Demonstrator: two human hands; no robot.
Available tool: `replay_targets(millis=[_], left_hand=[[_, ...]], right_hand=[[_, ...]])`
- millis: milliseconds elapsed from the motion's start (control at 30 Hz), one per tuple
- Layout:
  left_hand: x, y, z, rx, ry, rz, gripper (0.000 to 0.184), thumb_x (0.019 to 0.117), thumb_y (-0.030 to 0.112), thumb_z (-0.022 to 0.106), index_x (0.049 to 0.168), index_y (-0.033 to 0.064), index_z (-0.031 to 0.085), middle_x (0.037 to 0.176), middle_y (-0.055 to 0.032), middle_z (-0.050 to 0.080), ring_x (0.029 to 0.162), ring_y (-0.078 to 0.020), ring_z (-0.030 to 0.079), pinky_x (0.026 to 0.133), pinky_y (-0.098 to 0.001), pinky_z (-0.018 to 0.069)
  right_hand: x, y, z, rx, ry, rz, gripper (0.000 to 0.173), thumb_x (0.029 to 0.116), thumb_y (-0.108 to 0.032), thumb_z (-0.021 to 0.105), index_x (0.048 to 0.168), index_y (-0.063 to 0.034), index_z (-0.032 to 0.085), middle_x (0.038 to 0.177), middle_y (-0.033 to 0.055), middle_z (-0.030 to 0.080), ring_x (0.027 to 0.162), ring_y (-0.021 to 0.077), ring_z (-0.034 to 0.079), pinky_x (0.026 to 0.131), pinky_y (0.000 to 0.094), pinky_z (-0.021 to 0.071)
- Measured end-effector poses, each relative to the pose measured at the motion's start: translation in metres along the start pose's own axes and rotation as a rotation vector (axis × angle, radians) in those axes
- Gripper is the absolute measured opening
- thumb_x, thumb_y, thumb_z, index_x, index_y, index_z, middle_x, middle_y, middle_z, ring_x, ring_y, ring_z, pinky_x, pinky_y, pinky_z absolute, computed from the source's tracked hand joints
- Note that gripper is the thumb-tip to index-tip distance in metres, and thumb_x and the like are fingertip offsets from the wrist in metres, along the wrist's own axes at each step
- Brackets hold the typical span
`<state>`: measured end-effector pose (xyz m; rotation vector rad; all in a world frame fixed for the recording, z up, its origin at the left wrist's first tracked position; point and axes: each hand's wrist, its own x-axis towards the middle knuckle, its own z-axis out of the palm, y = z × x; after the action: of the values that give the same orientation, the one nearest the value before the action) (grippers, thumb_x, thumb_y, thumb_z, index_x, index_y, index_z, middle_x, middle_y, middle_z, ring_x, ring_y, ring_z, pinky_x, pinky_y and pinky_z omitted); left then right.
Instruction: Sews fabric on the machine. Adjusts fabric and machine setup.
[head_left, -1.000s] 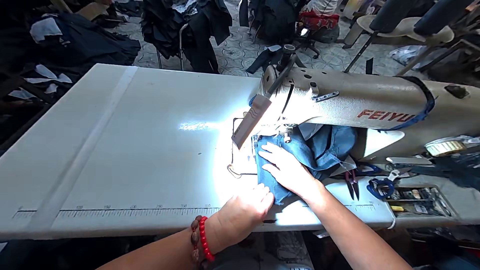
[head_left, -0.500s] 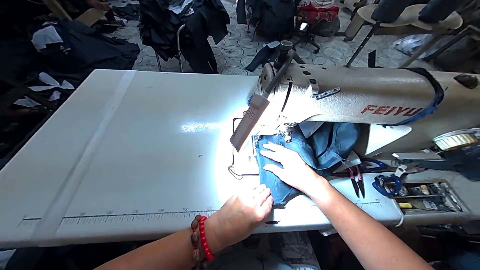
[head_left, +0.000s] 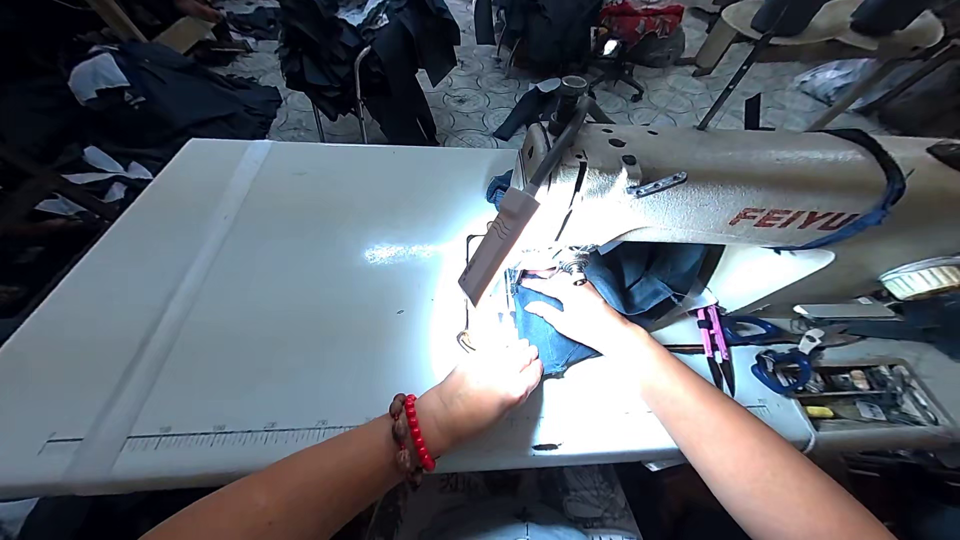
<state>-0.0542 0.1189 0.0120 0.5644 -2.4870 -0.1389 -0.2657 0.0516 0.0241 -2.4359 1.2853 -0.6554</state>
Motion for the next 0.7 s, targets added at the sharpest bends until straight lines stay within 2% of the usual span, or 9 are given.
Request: replay_targets(millis=[100,167,233,267,367,433,567,700], left_hand=[[0.001,-0.003,0.000,-0.016,0.006,-0.001,0.023,0.0939,-0.002,0.054,0.103,-0.0051,0.075,0.107,-0.0215,0.075,0.101,-0.0360,0.075,0.088,-0.0450,0.0601],[0.000,-0.003,0.000,-0.009,0.007,-0.007,0.024,0.0940,-0.002,0.054,0.105,-0.0053,0.075,0.109,-0.0220,0.075,0.103,-0.0364,0.075,0.090,-0.0460,0.0597],[-0.006,0.002,-0.002,0.021,-0.024,-0.026,0.027,0.0950,-0.003,0.053,0.112,-0.0051,0.073,0.118,-0.0222,0.073,0.111,-0.0351,0.072,0.096,-0.0445,0.0575],[-0.010,0.004,-0.003,0.035,-0.034,-0.032,0.029,0.0948,-0.002,0.052,0.115,-0.0047,0.073,0.121,-0.0213,0.073,0.114,-0.0332,0.071,0.098,-0.0419,0.0564],[-0.020,0.006,-0.007,0.002,-0.085,-0.033,0.034,0.0942,-0.004,0.050,0.122,-0.0050,0.069,0.129,-0.0204,0.069,0.123,-0.0326,0.067,0.107,-0.0418,0.0509],[-0.022,0.004,-0.009,-0.022,-0.099,-0.020,0.038,0.0916,-0.005,0.050,0.124,-0.0040,0.069,0.131,-0.0191,0.069,0.126,-0.0327,0.065,0.110,-0.0431,0.0488],[-0.018,-0.005,-0.009,-0.011,-0.073,-0.010,0.040,0.0876,-0.008,0.050,0.121,-0.0024,0.071,0.128,-0.0165,0.071,0.125,-0.0317,0.066,0.109,-0.0458,0.0481],[-0.010,-0.022,-0.012,-0.041,-0.119,-0.075,0.045,0.0857,-0.010,0.049,0.124,0.0016,0.071,0.131,-0.0143,0.070,0.126,-0.0305,0.065,0.109,-0.0549,0.0459]], right_hand=[[0.001,0.001,0.001,-0.007,0.009,0.003,0.036,0.0978,-0.018,0.066,0.129,-0.0014,0.070,0.128,0.0211,0.068,0.121,0.0343,0.064,0.107,0.0460,0.0470],[-0.001,-0.013,-0.003,-0.067,-0.049,0.047,0.035,0.1010,-0.016,0.061,0.131,-0.0004,0.068,0.132,0.0214,0.066,0.123,0.0353,0.063,0.106,0.0481,0.0476],[-0.011,-0.037,-0.009,-0.132,-0.136,0.116,0.031,0.1030,-0.017,0.057,0.126,-0.0010,0.071,0.138,0.0183,0.063,0.128,0.0338,0.061,0.106,0.0505,0.0484],[-0.021,-0.045,-0.007,-0.129,-0.136,0.118,0.029,0.1025,-0.017,0.057,0.121,-0.0011,0.074,0.135,0.0171,0.066,0.128,0.0324,0.061,0.108,0.0494,0.0480],[-0.050,-0.045,0.009,-0.076,0.021,0.092,0.032,0.1021,-0.019,0.053,0.118,-0.0057,0.077,0.131,0.0124,0.070,0.127,0.0292,0.064,0.109,0.0436,0.0486],[-0.057,-0.038,0.018,-0.032,0.108,0.073,0.032,0.1014,-0.020,0.053,0.118,-0.0073,0.078,0.130,0.0105,0.071,0.128,0.0286,0.064,0.111,0.0430,0.0478],[-0.048,-0.037,0.014,-0.003,0.091,0.106,0.030,0.1012,-0.019,0.056,0.117,-0.0067,0.078,0.131,0.0124,0.071,0.128,0.0280,0.063,0.109,0.0423,0.0491],[-0.033,-0.027,0.013,0.007,0.109,0.075,0.026,0.0995,-0.014,0.060,0.115,-0.0038,0.078,0.131,0.0150,0.069,0.127,0.0283,0.064,0.108,0.0422,0.0496]])
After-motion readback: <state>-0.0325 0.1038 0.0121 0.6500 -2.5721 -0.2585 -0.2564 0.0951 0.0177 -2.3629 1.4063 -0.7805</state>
